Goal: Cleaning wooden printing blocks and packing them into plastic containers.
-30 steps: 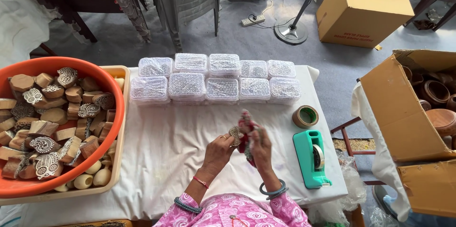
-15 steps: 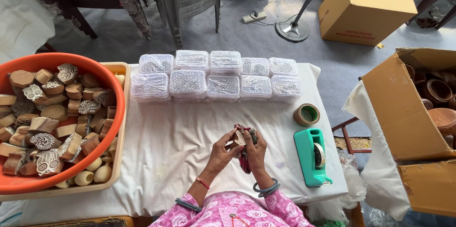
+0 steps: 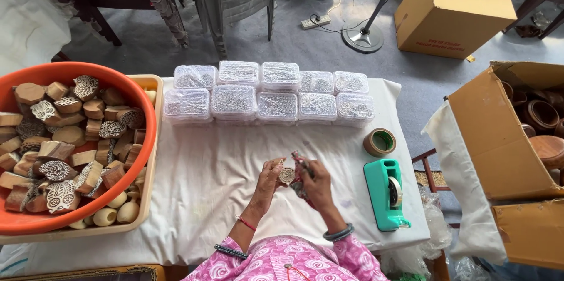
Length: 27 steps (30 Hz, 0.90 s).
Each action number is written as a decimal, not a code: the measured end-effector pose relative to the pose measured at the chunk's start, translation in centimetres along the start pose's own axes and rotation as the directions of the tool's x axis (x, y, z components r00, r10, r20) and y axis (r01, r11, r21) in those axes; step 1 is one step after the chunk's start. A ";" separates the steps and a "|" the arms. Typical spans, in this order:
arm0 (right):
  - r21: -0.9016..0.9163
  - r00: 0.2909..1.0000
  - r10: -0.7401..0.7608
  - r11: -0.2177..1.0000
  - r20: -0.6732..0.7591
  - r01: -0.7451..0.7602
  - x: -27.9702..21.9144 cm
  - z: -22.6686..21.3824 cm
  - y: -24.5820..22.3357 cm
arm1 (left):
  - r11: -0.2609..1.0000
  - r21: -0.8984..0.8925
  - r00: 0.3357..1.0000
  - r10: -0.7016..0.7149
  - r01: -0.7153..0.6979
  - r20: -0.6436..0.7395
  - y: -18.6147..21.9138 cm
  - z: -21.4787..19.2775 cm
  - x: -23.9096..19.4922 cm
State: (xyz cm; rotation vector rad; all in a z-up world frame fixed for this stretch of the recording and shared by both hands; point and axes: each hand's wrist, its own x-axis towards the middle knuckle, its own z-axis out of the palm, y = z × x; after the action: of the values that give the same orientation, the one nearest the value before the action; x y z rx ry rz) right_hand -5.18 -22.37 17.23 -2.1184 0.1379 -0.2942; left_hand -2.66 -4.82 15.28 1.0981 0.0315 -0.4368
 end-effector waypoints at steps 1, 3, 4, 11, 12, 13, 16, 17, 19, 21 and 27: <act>0.001 1.000 -0.004 1.000 0.002 0.004 0.3 -0.2 -0.7 | 1.000 0.000 1.000 0.004 -0.004 -0.003 0.7 0.3 0.0; 0.425 0.978 0.131 0.885 0.165 -0.190 0.2 -1.0 -1.9 | 0.999 -0.032 0.999 -0.044 0.044 0.008 1.6 1.2 -0.5; 0.425 0.978 0.131 0.885 0.162 -0.189 -0.1 -0.4 -2.2 | 0.999 -0.032 0.999 -0.044 0.044 0.011 0.9 0.8 0.0; 0.434 0.981 0.021 0.895 0.194 -0.106 -2.8 2.2 -3.4 | 0.995 -0.094 0.977 -0.034 0.015 -0.210 -5.0 -2.1 2.5; 0.411 0.983 0.084 0.900 0.166 -0.147 -2.9 2.5 -3.2 | 0.996 -0.061 0.972 0.046 -0.061 -0.229 -5.3 -2.1 2.4; 0.411 0.982 0.084 0.900 0.169 -0.148 -3.2 2.5 -3.0 | 0.996 -0.063 0.972 0.045 -0.061 -0.231 -4.2 -1.5 1.8; 0.315 0.992 -0.019 0.949 0.124 -0.021 -3.8 2.4 -3.8 | 0.991 -0.119 0.968 0.022 -0.054 -0.251 -1.4 -0.4 1.0; 0.290 0.990 -0.112 0.953 0.083 0.084 -4.3 2.1 -4.8 | 0.993 -0.089 0.962 0.051 -0.077 -0.267 -1.1 -0.3 0.9; 0.260 0.978 -0.206 0.947 0.044 0.188 -4.5 1.6 -6.3 | 0.993 -0.058 0.957 0.080 -0.100 -0.280 -1.3 -0.6 1.3; 0.158 0.994 -0.062 0.986 0.089 0.048 -4.1 1.1 -7.1 | 0.992 0.034 0.932 0.127 -0.122 -0.339 -2.4 -1.3 2.2; 0.358 0.999 -0.047 0.933 0.002 0.043 -2.5 1.5 -3.1 | 0.966 -0.254 0.951 -0.124 0.051 -0.282 -1.0 0.1 2.1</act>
State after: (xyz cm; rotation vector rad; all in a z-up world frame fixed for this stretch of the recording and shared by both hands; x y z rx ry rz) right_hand -7.22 -18.94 18.70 -1.7614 0.0257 -0.3104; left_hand -1.08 -5.97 13.99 0.9117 0.3918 -0.3344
